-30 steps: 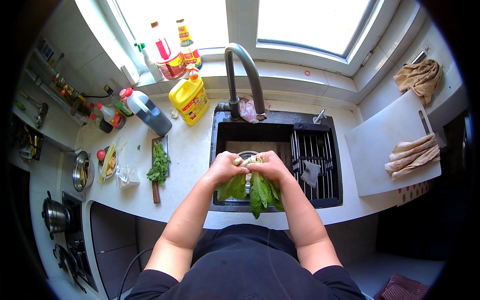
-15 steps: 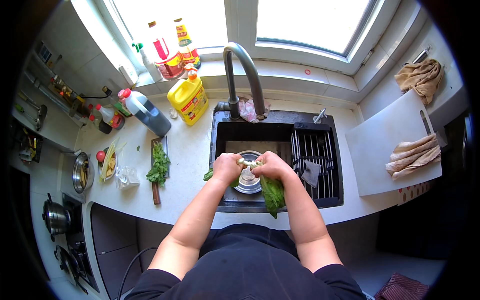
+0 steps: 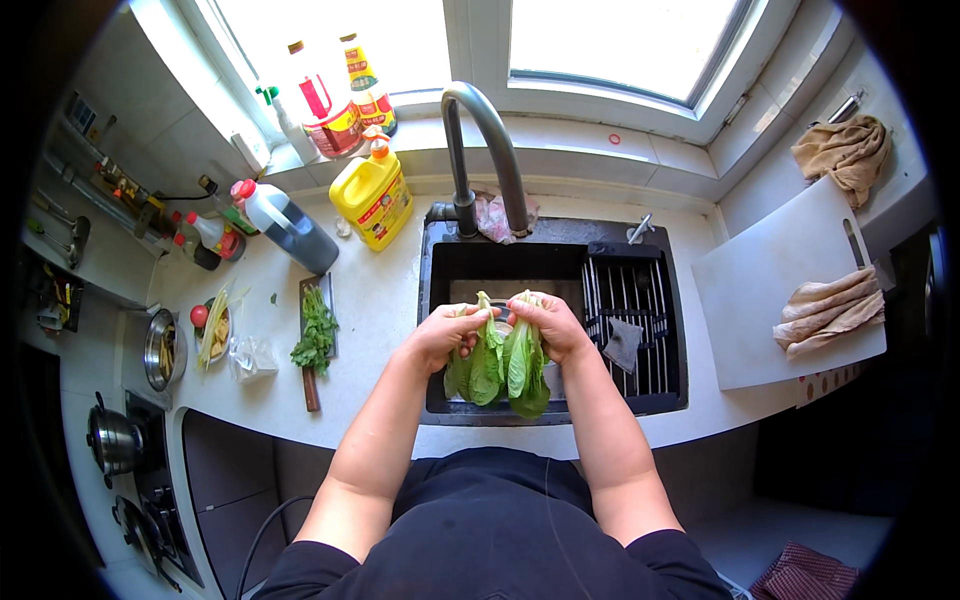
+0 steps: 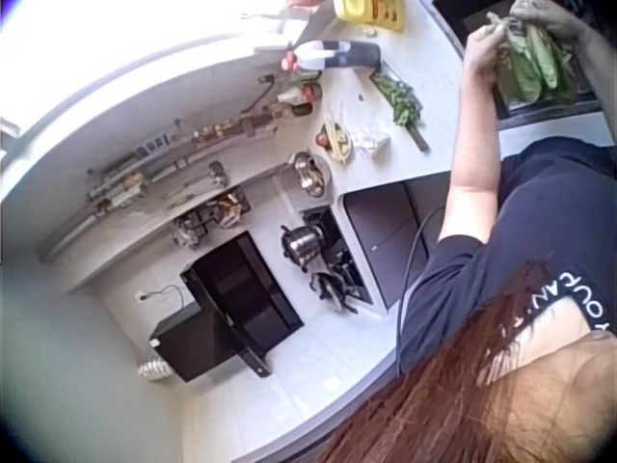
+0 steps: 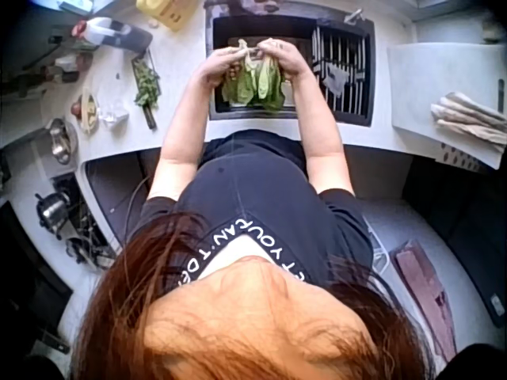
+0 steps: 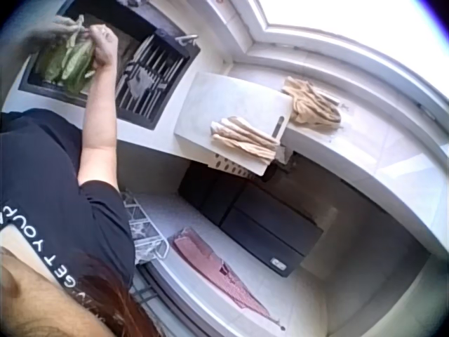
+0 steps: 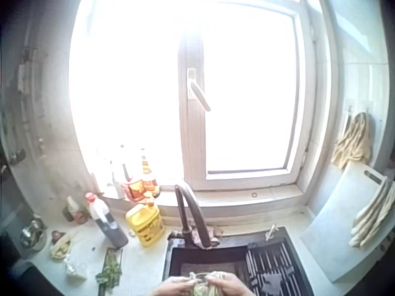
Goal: The person picks through a bunch of cilantro, discards stems into a small bin, and then rinses several stalks of bok choy in a bowl under running water.
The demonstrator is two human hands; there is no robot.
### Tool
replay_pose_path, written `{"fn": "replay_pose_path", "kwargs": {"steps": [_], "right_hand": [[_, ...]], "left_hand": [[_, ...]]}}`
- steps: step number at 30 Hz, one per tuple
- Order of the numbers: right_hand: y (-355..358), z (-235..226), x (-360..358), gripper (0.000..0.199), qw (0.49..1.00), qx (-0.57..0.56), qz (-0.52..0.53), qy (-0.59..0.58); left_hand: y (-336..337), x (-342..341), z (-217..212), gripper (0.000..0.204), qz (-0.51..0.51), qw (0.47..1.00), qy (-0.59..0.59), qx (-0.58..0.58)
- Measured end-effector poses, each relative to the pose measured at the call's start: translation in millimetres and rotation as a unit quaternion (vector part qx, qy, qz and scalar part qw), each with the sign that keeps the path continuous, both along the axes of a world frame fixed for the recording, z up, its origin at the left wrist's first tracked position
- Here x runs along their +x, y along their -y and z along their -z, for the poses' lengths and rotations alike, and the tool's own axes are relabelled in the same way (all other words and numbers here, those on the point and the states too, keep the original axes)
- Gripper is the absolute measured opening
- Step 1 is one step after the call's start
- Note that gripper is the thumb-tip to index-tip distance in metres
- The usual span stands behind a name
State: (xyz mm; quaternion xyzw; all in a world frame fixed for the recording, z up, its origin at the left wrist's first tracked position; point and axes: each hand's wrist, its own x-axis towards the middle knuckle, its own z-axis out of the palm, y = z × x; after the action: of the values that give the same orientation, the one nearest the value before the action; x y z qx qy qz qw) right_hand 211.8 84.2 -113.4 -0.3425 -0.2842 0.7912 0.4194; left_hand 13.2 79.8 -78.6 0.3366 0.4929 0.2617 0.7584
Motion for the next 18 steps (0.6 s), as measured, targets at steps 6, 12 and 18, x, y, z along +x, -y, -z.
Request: {"fn": "replay_pose_path", "kwargs": {"steps": [6, 12, 18], "right_hand": [[1.7, -0.5, -21.5, 0.02, 0.999, -0.002, 0.046, 0.015], [-0.2, 1.1, -8.7, 0.019, 0.998, -0.037, 0.048, 0.005], [0.0, -3.2, -8.5, 0.014, 0.992, -0.011, 0.122, 0.036]], "left_hand": [[-0.4, 14.3, 4.4, 0.027, -0.008, 0.995, -0.049, 0.088], [1.1, 12.5, -1.3, 0.046, -0.061, 0.995, 0.051, 0.055], [-6.1, 1.8, 12.6, 0.038, -0.13, 0.974, 0.182, -0.034]]}}
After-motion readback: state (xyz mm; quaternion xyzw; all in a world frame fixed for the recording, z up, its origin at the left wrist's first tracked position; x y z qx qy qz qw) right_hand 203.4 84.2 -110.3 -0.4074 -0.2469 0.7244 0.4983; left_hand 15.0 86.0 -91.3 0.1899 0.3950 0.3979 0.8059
